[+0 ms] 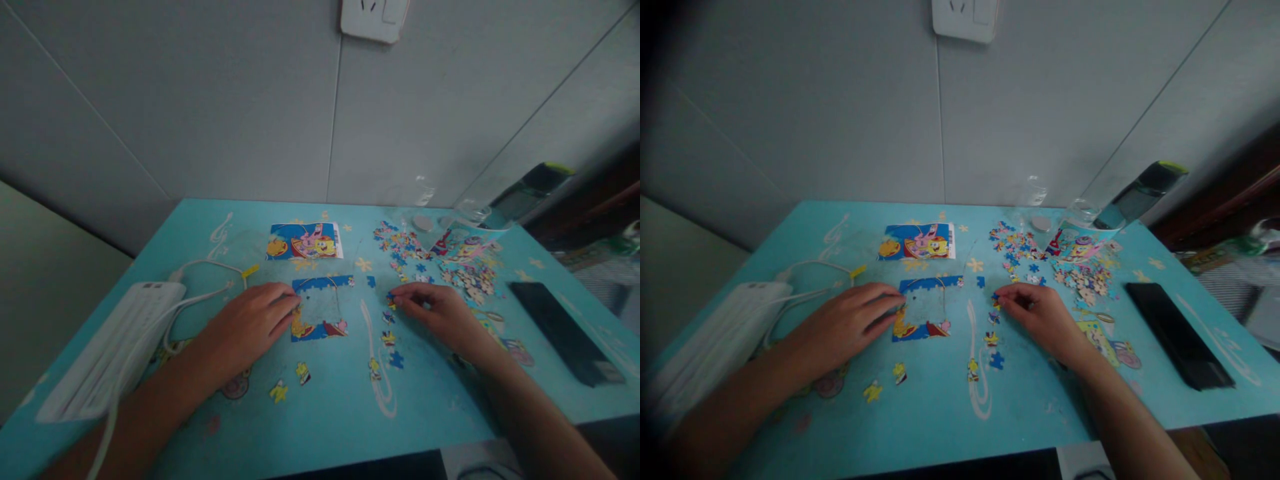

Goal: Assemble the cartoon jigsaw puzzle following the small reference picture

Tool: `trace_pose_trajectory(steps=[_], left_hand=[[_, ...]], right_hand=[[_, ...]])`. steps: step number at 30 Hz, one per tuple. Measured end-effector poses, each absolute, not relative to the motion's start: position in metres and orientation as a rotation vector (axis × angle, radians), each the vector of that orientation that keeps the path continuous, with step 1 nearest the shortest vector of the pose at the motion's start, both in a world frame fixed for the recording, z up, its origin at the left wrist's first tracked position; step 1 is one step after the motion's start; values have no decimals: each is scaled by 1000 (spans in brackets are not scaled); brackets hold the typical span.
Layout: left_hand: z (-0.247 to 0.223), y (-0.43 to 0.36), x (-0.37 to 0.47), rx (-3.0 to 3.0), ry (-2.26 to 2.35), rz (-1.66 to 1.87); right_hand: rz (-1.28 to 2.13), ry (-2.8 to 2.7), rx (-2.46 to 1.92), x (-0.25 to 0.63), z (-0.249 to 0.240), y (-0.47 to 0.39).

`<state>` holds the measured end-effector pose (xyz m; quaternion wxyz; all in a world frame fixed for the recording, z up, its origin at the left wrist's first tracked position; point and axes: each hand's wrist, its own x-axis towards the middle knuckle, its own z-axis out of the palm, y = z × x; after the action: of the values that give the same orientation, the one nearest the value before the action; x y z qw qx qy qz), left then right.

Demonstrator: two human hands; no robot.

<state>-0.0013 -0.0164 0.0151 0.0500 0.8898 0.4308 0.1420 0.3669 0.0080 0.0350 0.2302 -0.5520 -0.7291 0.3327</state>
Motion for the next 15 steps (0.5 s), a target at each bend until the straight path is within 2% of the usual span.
trace_pose_trajectory(steps=[15], left_hand=[[11,-17,-3,2750,1333,468]], right_hand=[[906,-1990,-1514,365,34,8]])
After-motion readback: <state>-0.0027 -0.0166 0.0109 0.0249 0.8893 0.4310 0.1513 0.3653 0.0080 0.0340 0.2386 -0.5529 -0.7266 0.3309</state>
